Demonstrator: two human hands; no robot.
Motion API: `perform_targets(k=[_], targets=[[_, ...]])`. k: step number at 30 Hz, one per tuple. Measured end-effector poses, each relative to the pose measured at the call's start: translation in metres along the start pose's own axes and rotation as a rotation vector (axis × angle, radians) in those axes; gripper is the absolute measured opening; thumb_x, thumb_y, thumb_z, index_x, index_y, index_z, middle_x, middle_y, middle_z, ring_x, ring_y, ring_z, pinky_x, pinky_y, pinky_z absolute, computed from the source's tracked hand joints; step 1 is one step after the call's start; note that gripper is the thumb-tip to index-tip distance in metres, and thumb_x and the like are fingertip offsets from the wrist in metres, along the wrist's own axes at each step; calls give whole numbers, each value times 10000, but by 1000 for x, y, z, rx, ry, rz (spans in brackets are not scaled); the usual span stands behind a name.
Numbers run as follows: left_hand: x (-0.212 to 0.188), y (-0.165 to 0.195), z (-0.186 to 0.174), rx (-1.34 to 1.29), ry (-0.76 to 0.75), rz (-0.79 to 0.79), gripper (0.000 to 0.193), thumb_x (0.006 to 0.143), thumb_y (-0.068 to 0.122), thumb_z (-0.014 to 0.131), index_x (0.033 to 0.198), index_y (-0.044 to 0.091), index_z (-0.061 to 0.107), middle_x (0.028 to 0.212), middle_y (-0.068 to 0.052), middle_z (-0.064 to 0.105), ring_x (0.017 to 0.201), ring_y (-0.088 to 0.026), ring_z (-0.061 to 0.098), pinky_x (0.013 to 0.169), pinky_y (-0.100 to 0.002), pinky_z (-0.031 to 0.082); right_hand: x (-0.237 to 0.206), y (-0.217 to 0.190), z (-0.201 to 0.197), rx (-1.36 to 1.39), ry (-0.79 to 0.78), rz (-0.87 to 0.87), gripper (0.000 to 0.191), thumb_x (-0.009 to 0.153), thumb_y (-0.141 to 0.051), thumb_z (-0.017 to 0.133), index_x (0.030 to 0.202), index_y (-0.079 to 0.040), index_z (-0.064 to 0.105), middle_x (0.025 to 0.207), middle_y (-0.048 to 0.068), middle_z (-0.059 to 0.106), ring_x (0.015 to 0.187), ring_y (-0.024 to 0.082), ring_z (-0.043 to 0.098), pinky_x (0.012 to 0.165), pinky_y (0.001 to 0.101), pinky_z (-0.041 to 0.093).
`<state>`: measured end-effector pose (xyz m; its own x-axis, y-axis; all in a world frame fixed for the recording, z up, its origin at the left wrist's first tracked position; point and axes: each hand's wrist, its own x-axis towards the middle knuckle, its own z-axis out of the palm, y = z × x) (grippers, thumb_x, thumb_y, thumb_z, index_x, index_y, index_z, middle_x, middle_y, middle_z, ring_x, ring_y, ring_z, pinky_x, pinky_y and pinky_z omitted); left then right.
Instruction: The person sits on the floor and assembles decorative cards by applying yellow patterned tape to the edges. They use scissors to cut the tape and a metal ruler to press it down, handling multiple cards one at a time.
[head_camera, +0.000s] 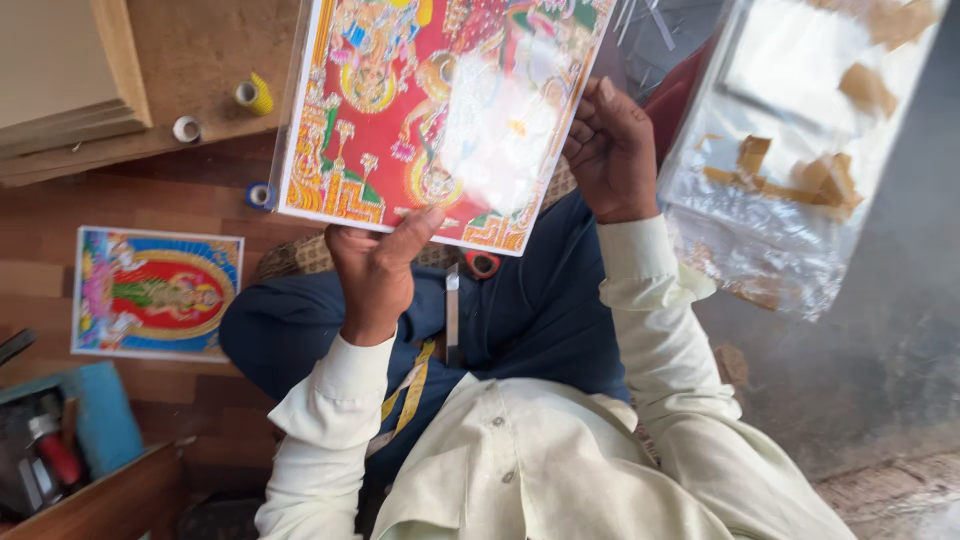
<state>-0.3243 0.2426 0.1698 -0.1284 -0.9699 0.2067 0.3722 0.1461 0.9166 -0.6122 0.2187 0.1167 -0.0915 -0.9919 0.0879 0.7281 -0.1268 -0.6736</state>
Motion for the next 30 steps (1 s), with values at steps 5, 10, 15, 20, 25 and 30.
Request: perform_targets(k=[5, 10, 15, 20, 25, 30], targets=[[-7, 12, 3, -52, 48, -92, 281, 894, -96, 761, 1165, -62, 696, 1120, -97, 739, 981, -150, 700, 972, -323, 568, -2, 17, -9, -82, 58, -11, 212, 1095, -79, 670, 1251, 63, 650, 1106, 115, 733, 998, 176, 715, 949, 359, 607], [-8, 23, 8, -49, 77, -120, 289, 884, -77, 746, 1165, -43, 685, 1096, -96, 737, 927, -150, 713, 853, -318, 632, 5, 38, -22, 185, -7, 72, 230, 1095, -82, 669, 1300, 21, 665, 1153, 95, 743, 977, 146, 692, 916, 329, 597], [-9, 26, 14, 3, 104, -177, 288, 919, -53, 740, 1197, -56, 666, 1077, -117, 736, 858, -166, 735, 700, -322, 653, 1, 54, -25, 242, 48, 123, 230, 1062, -123, 650, 1264, -13, 662, 1217, 103, 740, 1106, 196, 727, 1009, 371, 605], [-9, 22, 12, 22, 115, -197, 324, 908, -34, 735, 1219, -45, 648, 1082, -119, 740, 857, -173, 755, 666, -328, 669, -2, 50, -20, 146, 69, 97, 300, 1079, -244, 633, 1261, -7, 653, 1209, 127, 732, 1110, 205, 734, 1008, 387, 605], [-13, 17, 7, 32, 123, -194, 296, 918, -49, 730, 1207, -57, 663, 1082, -135, 739, 859, -177, 751, 669, -333, 668, 7, 40, -17, 74, 94, 166, 622, 1050, -545, 520, 1219, 35, 669, 1131, 164, 755, 1022, 225, 754, 968, 384, 623], [-16, 8, 1, 26, 149, -174, 271, 910, -78, 730, 1176, -56, 686, 1087, -139, 740, 878, -175, 741, 704, -332, 664, 10, 43, -15, 10, 128, 191, 611, 1040, -542, 524, 1211, 24, 676, 1095, 149, 758, 992, 217, 754, 925, 391, 640]])
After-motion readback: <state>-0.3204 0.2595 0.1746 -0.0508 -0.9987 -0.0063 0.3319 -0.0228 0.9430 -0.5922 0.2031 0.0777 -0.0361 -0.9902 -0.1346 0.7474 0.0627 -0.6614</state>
